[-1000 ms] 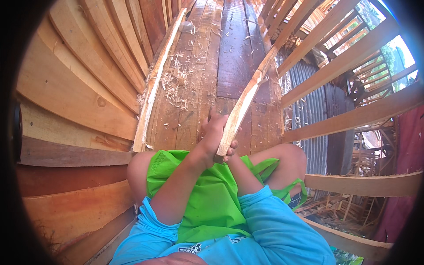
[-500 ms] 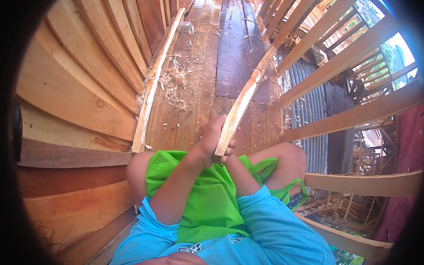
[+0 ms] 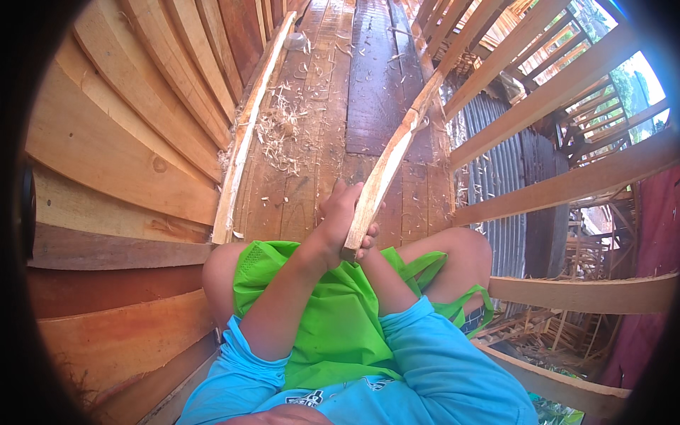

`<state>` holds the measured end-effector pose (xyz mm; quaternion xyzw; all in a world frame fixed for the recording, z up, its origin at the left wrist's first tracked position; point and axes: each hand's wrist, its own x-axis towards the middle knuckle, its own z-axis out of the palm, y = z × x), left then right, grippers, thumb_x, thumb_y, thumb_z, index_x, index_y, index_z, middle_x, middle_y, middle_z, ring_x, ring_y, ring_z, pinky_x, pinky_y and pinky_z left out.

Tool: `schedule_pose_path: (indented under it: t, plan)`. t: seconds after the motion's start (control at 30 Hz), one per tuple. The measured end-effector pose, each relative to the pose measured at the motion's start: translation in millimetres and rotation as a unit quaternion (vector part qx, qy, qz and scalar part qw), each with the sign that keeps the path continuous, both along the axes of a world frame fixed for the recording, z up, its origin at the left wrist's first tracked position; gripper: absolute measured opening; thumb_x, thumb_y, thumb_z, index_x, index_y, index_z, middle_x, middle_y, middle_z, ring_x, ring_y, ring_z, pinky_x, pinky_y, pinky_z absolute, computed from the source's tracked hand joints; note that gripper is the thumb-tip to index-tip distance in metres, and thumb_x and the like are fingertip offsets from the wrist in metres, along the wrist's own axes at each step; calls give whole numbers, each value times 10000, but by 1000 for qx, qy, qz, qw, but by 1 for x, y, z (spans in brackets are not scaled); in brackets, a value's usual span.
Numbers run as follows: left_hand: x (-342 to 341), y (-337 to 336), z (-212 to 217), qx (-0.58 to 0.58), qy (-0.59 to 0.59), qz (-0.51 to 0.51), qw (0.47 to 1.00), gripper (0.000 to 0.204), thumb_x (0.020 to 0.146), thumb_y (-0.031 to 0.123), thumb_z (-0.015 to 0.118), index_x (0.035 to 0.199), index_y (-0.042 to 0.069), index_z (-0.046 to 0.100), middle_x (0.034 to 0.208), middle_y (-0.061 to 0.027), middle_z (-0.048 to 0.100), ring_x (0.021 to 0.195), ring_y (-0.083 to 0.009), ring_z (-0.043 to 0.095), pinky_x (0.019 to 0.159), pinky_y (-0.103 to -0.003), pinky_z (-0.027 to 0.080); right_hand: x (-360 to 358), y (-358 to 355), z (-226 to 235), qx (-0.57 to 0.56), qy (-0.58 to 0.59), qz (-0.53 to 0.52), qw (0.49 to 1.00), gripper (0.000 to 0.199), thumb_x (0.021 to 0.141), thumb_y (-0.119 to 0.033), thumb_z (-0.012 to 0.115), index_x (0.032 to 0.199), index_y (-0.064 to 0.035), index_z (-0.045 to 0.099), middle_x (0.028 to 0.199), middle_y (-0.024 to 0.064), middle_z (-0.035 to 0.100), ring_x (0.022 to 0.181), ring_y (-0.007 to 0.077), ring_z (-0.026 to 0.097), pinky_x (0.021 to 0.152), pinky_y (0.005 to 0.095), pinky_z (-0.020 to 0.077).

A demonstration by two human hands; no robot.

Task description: The person sits on the floor and uses a knife to shave and shape a long piece of wood, removing thin strips of wood along its length. The person holds the wood with one hand and uses the knife with the other to pare away material, occasionally adjusting the wood's position.

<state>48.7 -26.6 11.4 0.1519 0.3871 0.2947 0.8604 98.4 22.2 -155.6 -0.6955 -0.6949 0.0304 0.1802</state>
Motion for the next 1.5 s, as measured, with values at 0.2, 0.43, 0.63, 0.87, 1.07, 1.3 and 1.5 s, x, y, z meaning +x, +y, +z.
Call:
schedule_pose_path:
  t: [0.2,0.43,0.63,0.87,1.07,1.3,1.5]
  plan:
    - [-1,-2,14,-6,3,-9,1000,551,953,564,330,1115,73,519,645,-55,486,421,-124,464,335,-267,392,0,-5,21,-40,83,-5,996,164,746,-160,653,820,-15,629,710,218,651,699,411,645,682,496,514]
    - [-2,-2,11,-3,5,-8,1000,561,944,586,334,1116,84,518,651,-50,488,423,-120,461,339,-267,391,-8,-10,25,-79,129,2,988,158,744,-142,649,820,-6,629,719,229,652,707,421,645,689,500,515]
    - [-6,-3,7,-19,-3,-13,1000,580,930,615,342,1137,100,510,667,-36,484,438,-112,455,347,-262,389,-20,-8,32,-81,179,-2,981,152,742,-127,645,820,3,628,726,239,652,714,430,644,696,503,516]
    - [-3,-2,1,-8,-1,-18,1000,591,923,634,340,1142,105,491,674,-27,472,442,-110,446,347,-260,387,-25,3,20,-95,153,32,983,146,734,-99,643,820,18,622,716,250,639,707,440,637,669,505,509]
    - [-5,-2,0,-6,-11,-25,1000,594,926,642,322,1145,110,469,674,-25,465,446,-103,448,347,-257,389,-34,11,7,-45,189,10,981,122,722,-86,633,757,23,590,685,260,613,680,443,625,626,504,492]
    - [0,-1,-2,4,-17,-30,999,597,930,639,311,1151,106,466,663,-23,463,438,-100,449,342,-257,387,-27,18,-4,-58,181,36,981,162,721,-106,654,742,42,590,661,260,609,666,428,630,647,500,508]
    - [-8,-2,-3,-7,-11,-17,1000,596,928,640,315,1149,107,466,660,-29,465,435,-103,450,338,-262,390,-31,16,6,-57,170,32,983,152,725,-103,652,750,30,582,666,249,617,653,428,628,638,501,507]
